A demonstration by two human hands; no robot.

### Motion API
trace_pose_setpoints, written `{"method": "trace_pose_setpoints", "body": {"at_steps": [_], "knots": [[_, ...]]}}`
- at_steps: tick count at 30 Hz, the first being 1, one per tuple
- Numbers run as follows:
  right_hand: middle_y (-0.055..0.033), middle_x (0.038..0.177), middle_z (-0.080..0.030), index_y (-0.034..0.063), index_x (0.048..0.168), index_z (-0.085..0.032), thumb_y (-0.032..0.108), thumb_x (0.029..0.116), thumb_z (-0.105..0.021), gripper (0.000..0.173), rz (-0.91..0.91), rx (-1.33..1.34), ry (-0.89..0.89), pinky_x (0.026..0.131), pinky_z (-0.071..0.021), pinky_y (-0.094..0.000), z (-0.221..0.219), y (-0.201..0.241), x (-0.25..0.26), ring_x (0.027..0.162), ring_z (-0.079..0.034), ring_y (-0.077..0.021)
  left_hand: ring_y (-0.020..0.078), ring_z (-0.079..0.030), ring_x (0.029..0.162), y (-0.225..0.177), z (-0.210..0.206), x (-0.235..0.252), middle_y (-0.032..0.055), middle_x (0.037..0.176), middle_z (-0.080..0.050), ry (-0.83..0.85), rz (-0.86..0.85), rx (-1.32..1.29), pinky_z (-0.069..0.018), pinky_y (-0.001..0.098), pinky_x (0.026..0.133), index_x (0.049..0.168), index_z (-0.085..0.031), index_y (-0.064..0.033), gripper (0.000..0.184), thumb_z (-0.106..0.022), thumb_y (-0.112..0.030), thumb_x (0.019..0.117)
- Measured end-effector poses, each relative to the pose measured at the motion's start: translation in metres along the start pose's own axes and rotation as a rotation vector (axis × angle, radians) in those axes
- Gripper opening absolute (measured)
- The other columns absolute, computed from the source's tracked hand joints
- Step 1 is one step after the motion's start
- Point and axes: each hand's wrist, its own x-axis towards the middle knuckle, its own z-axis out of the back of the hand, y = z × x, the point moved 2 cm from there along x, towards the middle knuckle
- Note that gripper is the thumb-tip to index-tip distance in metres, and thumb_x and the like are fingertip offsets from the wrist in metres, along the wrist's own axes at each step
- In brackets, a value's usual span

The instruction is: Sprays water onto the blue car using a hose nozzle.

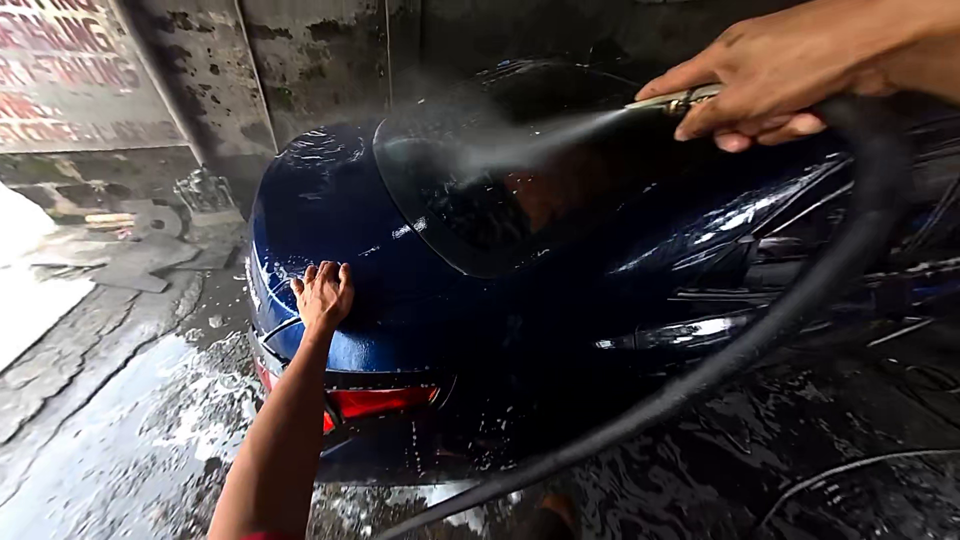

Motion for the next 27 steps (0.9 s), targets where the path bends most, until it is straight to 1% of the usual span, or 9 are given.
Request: {"method": "trace_pose_setpoints", "body": {"at_steps": [6, 9, 13, 16, 18, 20, 22, 24, 27], "knots": [[-0.0027, 0.060, -0.041, 0.0065, 0.140, -0.056, 0.010, 0.1087, -0.045, 0.034, -0.242, 0.035, -0.234, 0.038, -0.0259, -0.0188, 0.045, -0.048, -0.018, 0.039, -0.030, -0.0061, 0.0385, -0.047, 0.141, -0.003, 0.006, 0.000, 0.0185, 0.138, -0.063, 0.000, 0.013, -0.021, -0.0198, 0.0656, 0.120, 0.129, -0.066, -0.0085, 0.058, -0.027, -0.045, 0.1088], [-0.0023, 0.060, -0.044, 0.0037, 0.129, -0.059, 0.012, 0.1082, -0.046, 0.026, -0.240, 0.068, -0.289, 0.037, -0.0277, -0.0180, 0.055, -0.065, -0.017, 0.039, -0.033, -0.0048, 0.0405, -0.048, 0.140, -0.005, 0.010, -0.002, 0.0204, 0.136, -0.063, -0.017, 0.006, -0.029, -0.0216, 0.0656, 0.119, 0.127, -0.067, -0.0066, 0.058, -0.027, -0.044, 0.1083], [-0.0046, 0.063, -0.048, 0.0143, 0.145, -0.053, 0.012, 0.1077, -0.049, 0.038, -0.167, 0.136, -0.227, 0.036, -0.0310, -0.0196, 0.051, -0.056, -0.014, 0.038, -0.033, -0.0058, 0.0401, -0.045, 0.142, -0.006, 0.011, -0.005, 0.0202, 0.137, -0.063, -0.031, 0.008, -0.032, -0.0178, 0.0640, 0.121, 0.127, -0.067, -0.0052, 0.057, -0.027, -0.042, 0.1085], [-0.0077, 0.066, -0.049, 0.0068, 0.139, -0.055, 0.012, 0.1072, -0.051, 0.033, -0.173, 0.035, -0.280, 0.040, -0.0348, -0.0229, 0.053, -0.053, -0.002, 0.041, -0.035, -0.0086, 0.0408, -0.047, 0.141, -0.010, 0.017, -0.008, 0.0220, 0.135, -0.064, -0.033, 0.004, -0.034, -0.0179, 0.0633, 0.122, 0.126, -0.068, -0.0014, 0.057, -0.028, -0.038, 0.1091], [-0.0094, 0.069, -0.051, 0.0063, 0.135, -0.057, 0.010, 0.1057, -0.052, 0.030, -0.152, 0.005, -0.306, 0.042, -0.0374, -0.0253, 0.052, -0.052, 0.001, 0.043, -0.039, -0.0107, 0.0425, -0.051, 0.136, -0.015, 0.020, -0.008, 0.0246, 0.131, -0.065, -0.041, -0.007, -0.065, -0.0222, 0.0636, 0.120, 0.123, -0.068, 0.0016, 0.056, -0.029, -0.035, 0.1089], [-0.0121, 0.069, -0.055, 0.0138, 0.148, -0.050, 0.005, 0.1049, -0.052, 0.044, -0.036, -0.004, -0.247, 0.040, -0.0403, -0.0300, 0.041, -0.044, -0.004, 0.041, -0.041, -0.0139, 0.0437, -0.054, 0.132, -0.015, 0.021, -0.011, 0.0271, 0.130, -0.065, -0.099, 0.016, -0.160, -0.0301, 0.0621, 0.116, 0.122, -0.068, 0.0042, 0.051, -0.033, -0.031, 0.1090], [-0.0134, 0.065, -0.055, 0.0240, 0.157, -0.043, 0.003, 0.1044, -0.053, 0.057, 0.106, -0.029, -0.152, 0.035, -0.0412, -0.0327, 0.018, -0.017, -0.004, 0.037, -0.042, -0.0161, 0.0422, -0.048, 0.138, -0.011, 0.022, -0.022, 0.0275, 0.140, -0.058, -0.246, 0.108, -0.267, -0.0287, 0.0593, 0.119, 0.128, -0.063, 0.0062, 0.046, -0.036, -0.025, 0.1083], [-0.0121, 0.063, -0.054, 0.0301, 0.158, -0.042, 0.002, 0.1042, -0.053, 0.061, 0.232, -0.026, -0.015, 0.033, -0.0406, -0.0318, -0.018, 0.022, -0.005, 0.035, -0.042, -0.0159, 0.0450, -0.036, 0.147, -0.009, 0.024, -0.035, 0.0267, 0.149, -0.051, -0.358, 0.290, -0.236, -0.0159, 0.0643, 0.122, 0.136, -0.058, 0.0054, 0.046, -0.039, -0.023, 0.1059], [-0.0071, 0.060, -0.052, 0.0281, 0.158, -0.042, 0.000, 0.1004, -0.053, 0.066, 0.376, -0.024, 0.185, 0.033, -0.0395, -0.0309, -0.075, 0.093, -0.020, 0.036, -0.042, -0.0140, 0.0481, -0.019, 0.153, 0.001, 0.026, -0.029, 0.0203, 0.166, -0.027, -0.212, 0.662, -0.179, -0.0094, 0.0787, 0.114, 0.156, -0.041, -0.0142, 0.055, -0.034, -0.034, 0.1058]]}}
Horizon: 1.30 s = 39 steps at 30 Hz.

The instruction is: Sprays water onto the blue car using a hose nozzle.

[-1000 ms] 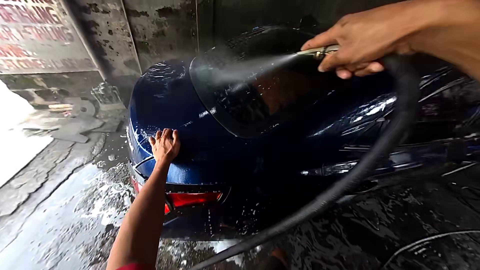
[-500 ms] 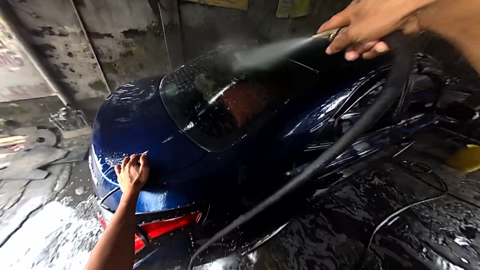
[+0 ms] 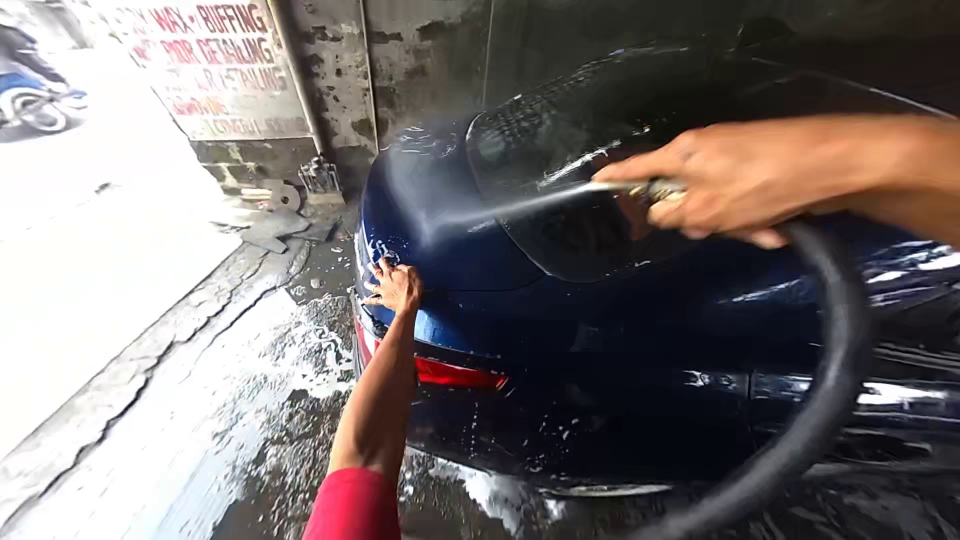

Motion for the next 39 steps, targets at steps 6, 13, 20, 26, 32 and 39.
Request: {"method": "trace_pose_setpoints", "body": {"at_steps": [6, 13, 20, 26, 32, 39], "knots": [[-0.0095, 0.066, -0.056, 0.0273, 0.161, -0.036, 0.001, 0.1008, -0.054, 0.068, 0.022, -0.126, 0.157, 0.037, -0.0420, -0.0309, -0.041, 0.115, 0.044, 0.039, -0.045, -0.0139, 0.0536, -0.027, 0.147, 0.039, 0.025, 0.081, 0.0308, 0.159, -0.032, 0.310, 0.056, -0.210, -0.0263, 0.0804, 0.105, 0.160, -0.029, -0.0089, 0.057, -0.025, -0.035, 0.1094], [-0.0085, 0.063, -0.051, 0.0146, 0.159, -0.038, -0.001, 0.1039, -0.050, 0.059, -0.080, -0.141, 0.196, 0.038, -0.0393, -0.0263, -0.031, 0.200, 0.101, 0.039, -0.041, -0.0113, 0.0529, -0.051, 0.129, 0.059, 0.042, 0.097, 0.0356, 0.142, -0.049, 0.619, -0.206, -0.244, -0.0411, 0.0713, 0.102, 0.150, -0.042, -0.0036, 0.051, -0.038, -0.034, 0.1085], [-0.0056, 0.060, -0.047, 0.0048, 0.139, -0.056, 0.003, 0.1057, -0.049, 0.034, -0.323, -0.161, 0.018, 0.038, -0.0329, -0.0215, 0.041, 0.207, 0.158, 0.039, -0.036, -0.0087, 0.0164, -0.072, 0.088, -0.017, 0.206, -0.064, 0.0102, 0.120, -0.071, 1.560, -0.793, -0.971, -0.0612, 0.0339, 0.069, 0.144, -0.047, -0.0014, 0.062, -0.027, -0.047, 0.1071], [-0.0026, 0.068, -0.057, 0.0168, 0.133, -0.058, 0.039, 0.1099, -0.043, 0.036, -0.390, 0.161, -0.220, 0.042, -0.0417, -0.0201, 0.061, 0.186, 0.157, 0.046, -0.049, -0.0072, 0.0111, -0.050, 0.060, -0.045, 0.212, -0.081, 0.0022, 0.072, -0.049, 1.297, -0.760, -0.898, -0.0455, 0.0304, 0.058, 0.103, -0.060, -0.0006, 0.031, -0.042, -0.024, 0.1103], [-0.0110, 0.089, -0.060, 0.0061, 0.126, -0.060, 0.038, 0.1100, -0.046, 0.038, -0.594, 0.200, -0.436, 0.067, -0.0563, -0.0344, 0.059, 0.152, 0.146, 0.067, -0.060, -0.0166, 0.0166, -0.055, 0.064, -0.042, 0.221, -0.077, 0.0053, 0.074, -0.053, 1.240, -0.791, -0.833, -0.0483, 0.0360, 0.060, 0.110, -0.059, -0.0017, 0.033, -0.041, -0.029, 0.1110], [-0.0218, 0.078, -0.065, -0.0040, 0.119, -0.063, 0.021, 0.1086, -0.052, 0.029, -0.615, -0.155, -0.248, 0.058, -0.0604, -0.0409, 0.033, 0.169, 0.160, 0.055, -0.065, -0.0257, 0.0205, -0.056, 0.059, -0.016, 0.220, -0.096, 0.0055, 0.068, -0.052, 1.206, -0.773, -0.751, -0.0486, 0.0400, 0.055, 0.116, -0.057, -0.0036, 0.033, -0.039, -0.031, 0.1113]]}}
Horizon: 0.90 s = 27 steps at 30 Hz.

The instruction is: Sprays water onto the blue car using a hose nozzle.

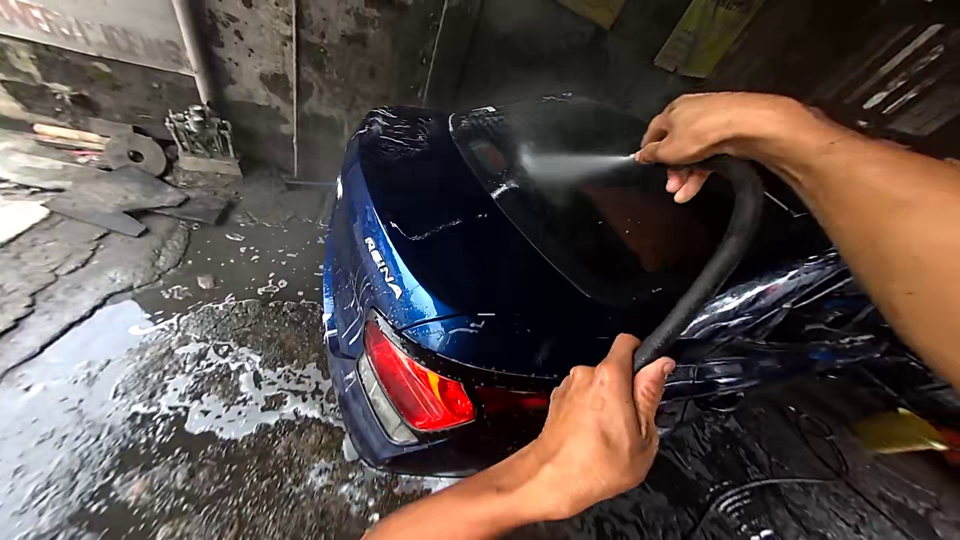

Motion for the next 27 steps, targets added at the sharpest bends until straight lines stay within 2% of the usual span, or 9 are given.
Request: {"method": "trace_pose_setpoints", "body": {"at_steps": [5, 10, 13, 15, 17, 19, 21, 24, 27], "knots": [[-0.0202, 0.070, -0.064, -0.0058, 0.105, -0.060, 0.018, 0.1108, -0.043, 0.030, 0.086, -0.014, 0.155, 0.054, -0.0604, -0.0409, -0.022, 0.029, -0.006, 0.052, -0.067, -0.0278, 0.0220, -0.057, 0.056, 0.012, -0.013, -0.028, 0.0051, 0.063, -0.052, -0.087, 0.017, 0.029, -0.0479, 0.0409, 0.052, 0.115, -0.058, -0.0035, 0.035, -0.039, -0.032, 0.1107], [-0.0016, 0.063, -0.060, 0.0094, 0.102, -0.062, 0.025, 0.1103, -0.040, 0.028, -0.028, 0.628, 0.253, 0.043, -0.0485, -0.0212, -0.061, 0.051, -0.012, 0.044, -0.056, -0.0089, 0.0189, -0.054, 0.050, 0.032, -0.032, -0.046, 0.0041, 0.059, -0.051, -0.284, -0.031, -0.008, -0.0467, 0.0372, 0.047, 0.110, -0.060, -0.0009, 0.033, -0.042, -0.029, 0.1094], [-0.0055, 0.088, -0.064, 0.0105, 0.115, -0.054, 0.026, 0.1086, -0.042, 0.021, -0.082, 0.932, 0.272, 0.060, -0.0598, -0.0296, -0.092, 0.052, 0.000, 0.065, -0.066, -0.0151, 0.0188, -0.056, 0.053, 0.035, -0.037, -0.044, 0.0054, 0.063, -0.055, -0.284, 0.064, -0.143, -0.0495, 0.0386, 0.051, 0.116, -0.060, -0.0005, 0.031, -0.043, -0.026, 0.1096], [-0.0100, 0.094, -0.069, 0.0143, 0.130, -0.053, 0.037, 0.1072, -0.046, 0.033, -0.013, 0.937, 0.262, 0.067, -0.0629, -0.0415, -0.102, 0.052, 0.015, 0.073, -0.072, -0.0241, 0.0209, -0.059, 0.056, 0.032, -0.038, -0.043, 0.0080, 0.067, -0.059, -0.303, 0.103, -0.221, -0.0519, 0.0414, 0.054, 0.118, -0.060, 0.0000, 0.030, -0.045, -0.025, 0.1094], [-0.0089, 0.103, -0.068, 0.0218, 0.138, -0.053, 0.041, 0.1046, -0.051, 0.039, 0.037, 0.868, 0.167, 0.068, -0.0620, -0.0407, -0.101, 0.049, 0.023, 0.077, -0.071, -0.0224, 0.0247, -0.062, 0.061, 0.028, -0.038, -0.040, 0.0123, 0.072, -0.061, -0.308, 0.120, -0.279, -0.0533, 0.0448, 0.058, 0.119, -0.059, 0.0020, 0.031, -0.045, -0.023, 0.1094], [-0.0053, 0.102, -0.068, 0.0173, 0.133, -0.057, 0.034, 0.1079, -0.044, 0.033, 0.071, 0.894, -0.014, 0.069, -0.0605, -0.0363, -0.093, 0.044, 0.020, 0.077, -0.070, -0.0167, 0.0278, -0.063, 0.066, 0.023, -0.037, -0.034, 0.0151, 0.075, -0.063, -0.290, 0.126, -0.309, -0.0536, 0.0473, 0.062, 0.121, -0.059, 0.0027, 0.032, -0.044, -0.023, 0.1101], [-0.0002, 0.087, -0.071, 0.0115, 0.111, -0.062, 0.026, 0.1090, -0.040, 0.027, 0.128, 1.105, -0.170, 0.069, -0.0615, -0.0341, -0.089, 0.038, 0.018, 0.074, -0.072, -0.0135, 0.0278, -0.063, 0.068, 0.018, -0.038, -0.028, 0.0149, 0.077, -0.063, -0.299, 0.118, -0.318, -0.0533, 0.0474, 0.063, 0.120, -0.059, 0.0019, 0.032, -0.043, -0.024, 0.1103], [-0.0042, 0.100, -0.071, 0.0072, 0.110, -0.059, 0.014, 0.1075, -0.034, 0.026, 0.479, 1.422, -0.122, 0.085, -0.0615, -0.0377, -0.096, 0.020, 0.024, 0.092, -0.072, -0.0184, 0.0221, -0.059, 0.062, 0.010, -0.039, -0.015, 0.0106, 0.072, -0.059, -0.346, 0.074, -0.317, -0.0513, 0.0418, 0.058, 0.116, -0.059, 0.0016, 0.031, -0.043, -0.024, 0.1097], [-0.0011, 0.129, -0.064, 0.0050, 0.131, -0.055, -0.003, 0.0948, -0.044, 0.039, 0.792, 1.170, -0.160, 0.098, -0.0524, -0.0257, -0.102, 0.017, 0.020, 0.115, -0.063, -0.0075, 0.0160, -0.054, 0.062, -0.002, -0.035, -0.004, 0.0082, 0.074, -0.056, -0.323, 0.004, -0.355, -0.0494, 0.0347, 0.060, 0.115, -0.058, 0.0043, 0.027, -0.042, -0.017, 0.1093]]}}
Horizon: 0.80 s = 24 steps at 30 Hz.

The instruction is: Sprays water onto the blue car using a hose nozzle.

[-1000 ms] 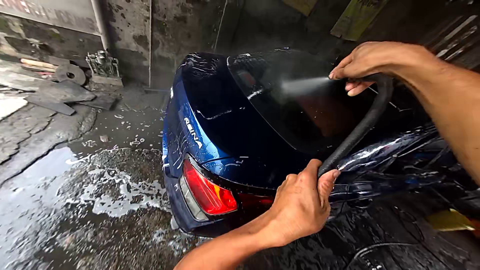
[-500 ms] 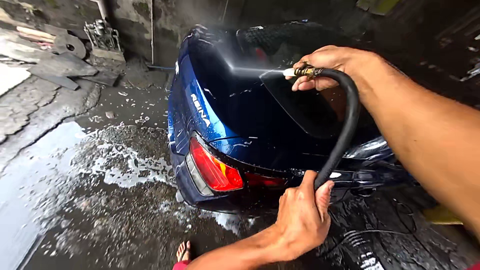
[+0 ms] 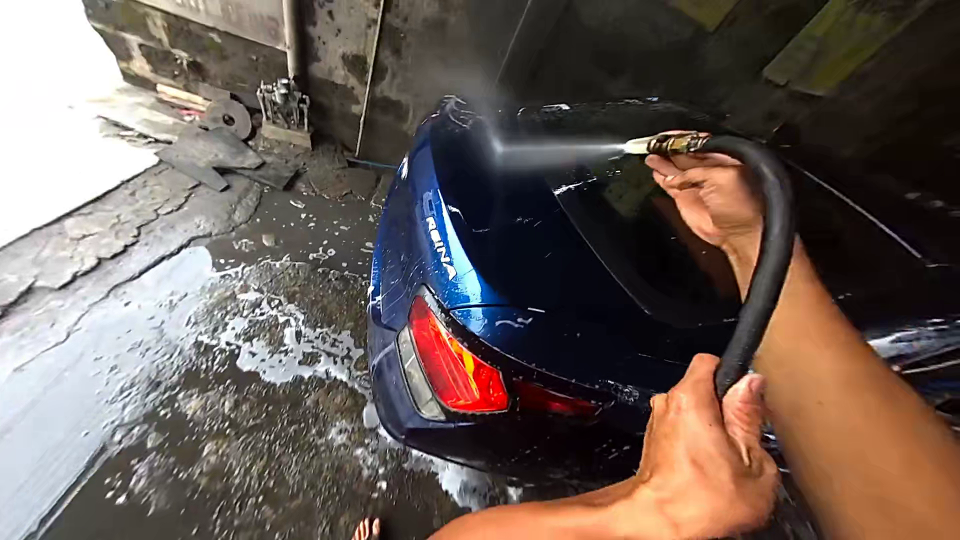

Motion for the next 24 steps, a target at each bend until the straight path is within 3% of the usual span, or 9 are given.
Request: {"method": "trace_pose_setpoints", "body": {"at_steps": [1, 3, 6, 8, 13, 16, 19, 22, 24], "knots": [[-0.0046, 0.139, -0.056, 0.0012, 0.139, -0.047, -0.006, 0.0917, -0.050, 0.048, 0.047, -0.091, 0.038, 0.104, -0.0482, -0.0235, -0.006, 0.009, -0.006, 0.125, -0.057, -0.0067, 0.0150, -0.054, 0.064, -0.002, -0.002, 0.002, 0.0081, 0.076, -0.056, 0.013, -0.020, -0.012, -0.0495, 0.0336, 0.061, 0.115, -0.057, 0.0048, 0.027, -0.042, -0.016, 0.1091], [-0.0088, 0.140, -0.056, -0.0033, 0.140, -0.044, 0.004, 0.0927, -0.065, 0.052, 0.193, -0.189, -0.041, 0.109, -0.0480, -0.0251, -0.011, 0.022, -0.009, 0.129, -0.056, -0.0094, 0.0144, -0.056, 0.065, -0.006, -0.013, 0.002, 0.0085, 0.077, -0.057, 0.047, -0.054, -0.024, -0.0513, 0.0331, 0.062, 0.114, -0.057, 0.0050, 0.026, -0.042, -0.016, 0.1083], [-0.0031, 0.105, -0.066, 0.0018, 0.118, -0.052, 0.018, 0.0957, -0.069, 0.032, 0.467, -0.122, -0.413, 0.091, -0.0559, -0.0317, -0.003, 0.035, 0.006, 0.097, -0.066, -0.0102, 0.0181, -0.060, 0.064, -0.010, -0.037, -0.009, 0.0118, 0.074, -0.060, 0.085, -0.065, -0.034, -0.0525, 0.0370, 0.060, 0.111, -0.060, 0.0072, 0.027, -0.047, -0.015, 0.1069], [-0.0013, 0.094, -0.066, 0.0065, 0.109, -0.052, 0.019, 0.0992, -0.065, 0.021, 0.545, -0.035, -0.540, 0.081, -0.0571, -0.0342, 0.005, 0.054, 0.012, 0.086, -0.066, -0.0123, 0.0196, -0.059, 0.061, -0.008, -0.051, -0.017, 0.0128, 0.072, -0.059, 0.086, -0.090, -0.041, -0.0507, 0.0375, 0.058, 0.108, -0.061, 0.0079, 0.026, -0.049, -0.015, 0.1061], [0.0076, 0.085, -0.066, 0.0144, 0.097, -0.052, 0.025, 0.1070, -0.050, 0.015, 0.492, -0.222, -0.423, 0.083, -0.0635, -0.0327, -0.005, 0.106, -0.007, 0.081, -0.072, -0.0074, 0.0165, -0.055, 0.056, -0.005, -0.069, -0.030, 0.0124, 0.068, -0.057, 0.105, -0.153, -0.118, -0.0493, 0.0339, 0.054, 0.106, -0.060, 0.0109, 0.024, -0.051, -0.011, 0.1031], [0.0056, 0.084, -0.064, 0.0159, 0.089, -0.051, 0.015, 0.1017, -0.055, 0.013, 0.435, -0.233, -0.360, 0.084, -0.0623, -0.0358, -0.011, 0.096, -0.011, 0.083, -0.070, -0.0100, 0.0128, -0.052, 0.055, -0.001, -0.078, -0.029, 0.0106, 0.067, -0.055, 0.095, -0.178, -0.172, -0.0476, 0.0290, 0.054, 0.104, -0.058, 0.0115, 0.021, -0.050, -0.009, 0.1023], [0.0028, 0.083, -0.067, 0.0151, 0.088, -0.049, 0.005, 0.0993, -0.050, 0.015, 0.347, -0.051, -0.296, 0.083, -0.0634, -0.0389, -0.025, 0.079, -0.020, 0.083, -0.072, -0.0140, 0.0116, -0.052, 0.054, 0.005, -0.087, -0.027, 0.0099, 0.066, -0.054, 0.076, -0.182, -0.193, -0.0473, 0.0279, 0.053, 0.105, -0.057, 0.0111, 0.022, -0.050, -0.010, 0.1029], [0.0001, 0.086, -0.071, 0.0137, 0.090, -0.051, 0.006, 0.1000, -0.043, 0.014, 0.212, 0.061, -0.229, 0.083, -0.0640, -0.0406, -0.033, 0.068, -0.035, 0.086, -0.074, -0.0174, 0.0136, -0.055, 0.055, 0.010, -0.091, -0.026, 0.0127, 0.070, -0.058, 0.078, -0.138, -0.233, -0.0502, 0.0302, 0.054, 0.111, -0.056, 0.0131, 0.021, -0.055, -0.005, 0.1000], [-0.0017, 0.092, -0.069, 0.0109, 0.094, -0.054, 0.006, 0.1009, -0.043, 0.014, 0.165, 0.061, -0.218, 0.087, -0.0630, -0.0425, -0.021, 0.066, -0.044, 0.092, -0.073, -0.0188, 0.0143, -0.061, 0.062, 0.019, -0.090, -0.023, 0.0149, 0.076, -0.064, 0.110, -0.156, -0.259, -0.0546, 0.0305, 0.061, 0.121, -0.050, 0.0148, 0.034, -0.062, -0.006, 0.0969]]}}
